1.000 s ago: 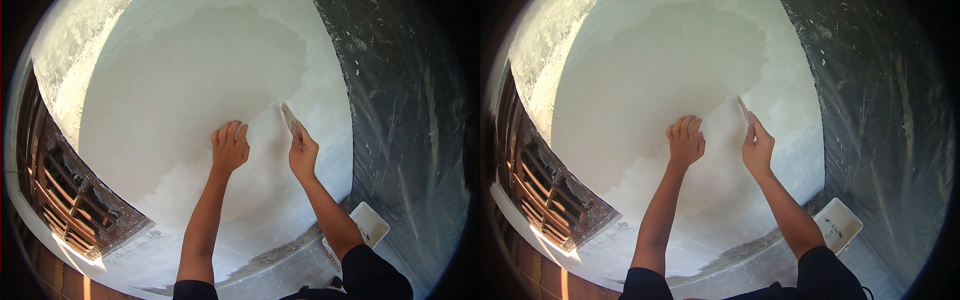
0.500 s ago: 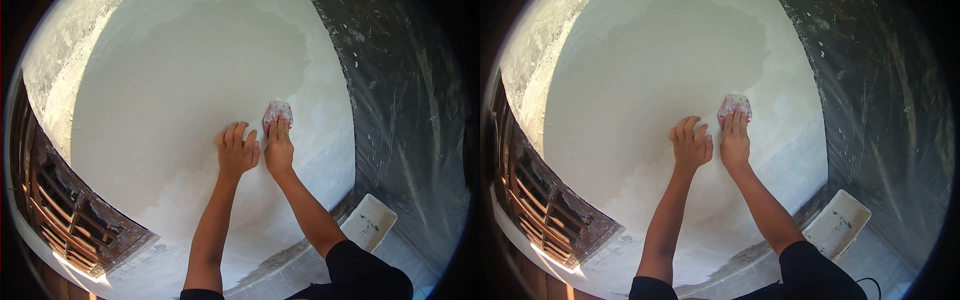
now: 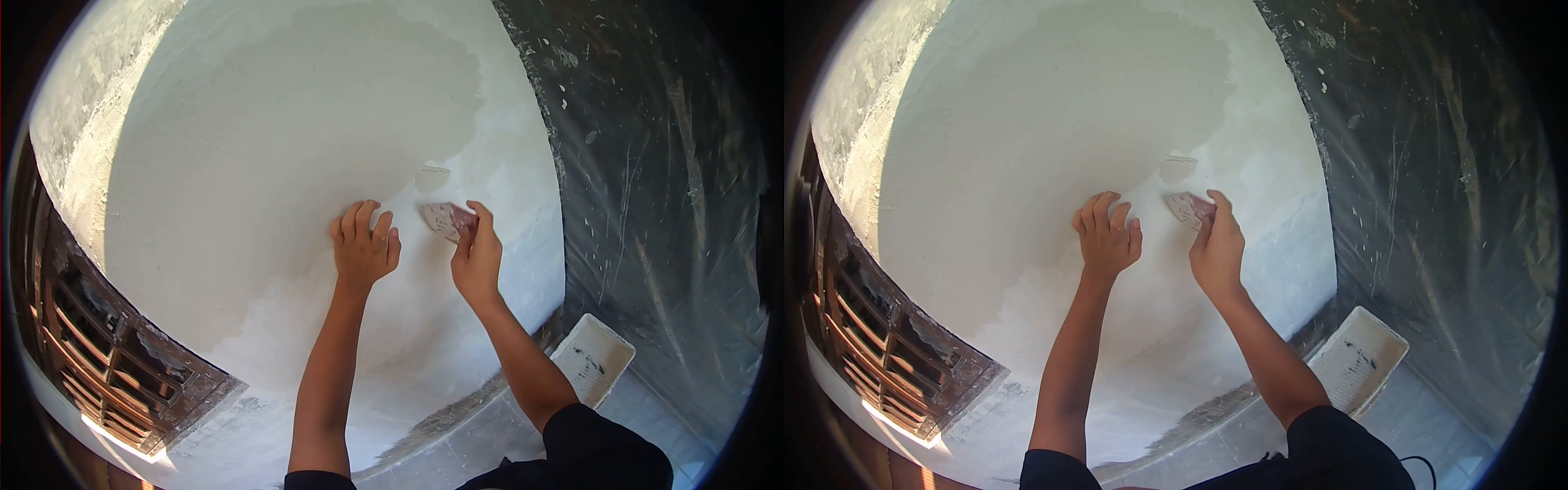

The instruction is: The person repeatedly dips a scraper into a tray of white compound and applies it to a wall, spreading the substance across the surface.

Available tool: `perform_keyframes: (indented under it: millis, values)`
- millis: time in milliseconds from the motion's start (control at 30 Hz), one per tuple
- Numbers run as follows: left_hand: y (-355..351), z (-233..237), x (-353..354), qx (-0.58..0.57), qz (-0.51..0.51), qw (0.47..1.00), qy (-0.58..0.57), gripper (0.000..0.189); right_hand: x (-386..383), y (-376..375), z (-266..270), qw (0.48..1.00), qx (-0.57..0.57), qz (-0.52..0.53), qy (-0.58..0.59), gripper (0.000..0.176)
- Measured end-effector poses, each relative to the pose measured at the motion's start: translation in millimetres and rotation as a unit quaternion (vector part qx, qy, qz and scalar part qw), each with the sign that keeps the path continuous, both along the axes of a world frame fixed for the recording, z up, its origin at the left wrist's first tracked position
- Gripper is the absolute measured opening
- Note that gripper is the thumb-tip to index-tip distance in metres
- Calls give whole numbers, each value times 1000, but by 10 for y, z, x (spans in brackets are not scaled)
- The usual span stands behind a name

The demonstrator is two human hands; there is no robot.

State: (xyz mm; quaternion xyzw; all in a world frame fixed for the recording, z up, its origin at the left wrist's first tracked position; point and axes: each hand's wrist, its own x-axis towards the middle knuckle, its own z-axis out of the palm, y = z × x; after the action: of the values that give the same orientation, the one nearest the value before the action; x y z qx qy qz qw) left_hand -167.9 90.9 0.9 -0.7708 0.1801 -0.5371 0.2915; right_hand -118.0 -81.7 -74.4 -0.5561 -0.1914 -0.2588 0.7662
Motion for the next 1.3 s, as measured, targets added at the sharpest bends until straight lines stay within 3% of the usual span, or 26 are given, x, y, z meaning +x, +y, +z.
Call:
perform_keyframes:
  millis: [100,233,300,367,433,500,567,667,700,833,900,967,1033,1100,1133,1167,1233,1300]
  values:
    - [-71,23,65,3,2,1000,-1,41,446,-135,159,997,53,4,-59,42]
    - [-204,148,285,14,-8,1000,-15,41,692,-265,484,993,44,21,-107,49]
    - [-211,126,338,15,14,1000,-15,41,749,-193,609,988,27,109,-106,55]
    - [-192,115,395,19,34,999,-17,40,923,-64,607,982,26,111,-148,54]
    - [-158,73,389,57,39,997,-32,39,1193,-18,508,993,42,68,-81,52]
    - [-159,64,386,51,53,997,-29,38,1365,-130,399,988,150,14,-20,48]
    - [-181,67,401,45,63,997,-28,37,1256,-213,442,973,224,46,-19,49]
    - [-181,61,371,39,57,997,-27,37,1023,-116,495,980,22,82,-181,53]
    - [-177,60,364,34,65,997,-26,37,971,-130,512,981,3,98,-166,54]
    - [-158,53,379,31,71,996,-35,38,1391,-226,334,991,126,-34,-31,55]
    - [-170,56,368,33,72,996,-35,38,1324,-219,388,982,164,18,-87,56]
    - [-178,64,375,34,74,996,-33,37,1152,-147,425,981,9,97,-170,57]
    - [-182,58,354,21,79,996,-27,37,1138,-148,439,978,-41,122,-165,53]
    - [-178,52,353,26,84,996,-26,37,1453,-116,322,992,116,20,-46,54]
    - [-178,52,364,30,88,995,-28,37,1485,-191,289,978,207,31,-6,54]
    - [-183,54,367,30,86,995,-31,37,1472,-190,271,978,207,30,-9,54]
    - [-191,53,362,29,96,995,-30,36,1308,-172,332,984,109,13,-143,56]
    - [-194,51,360,24,97,995,-30,36,1113,-99,381,970,11,99,-222,58]
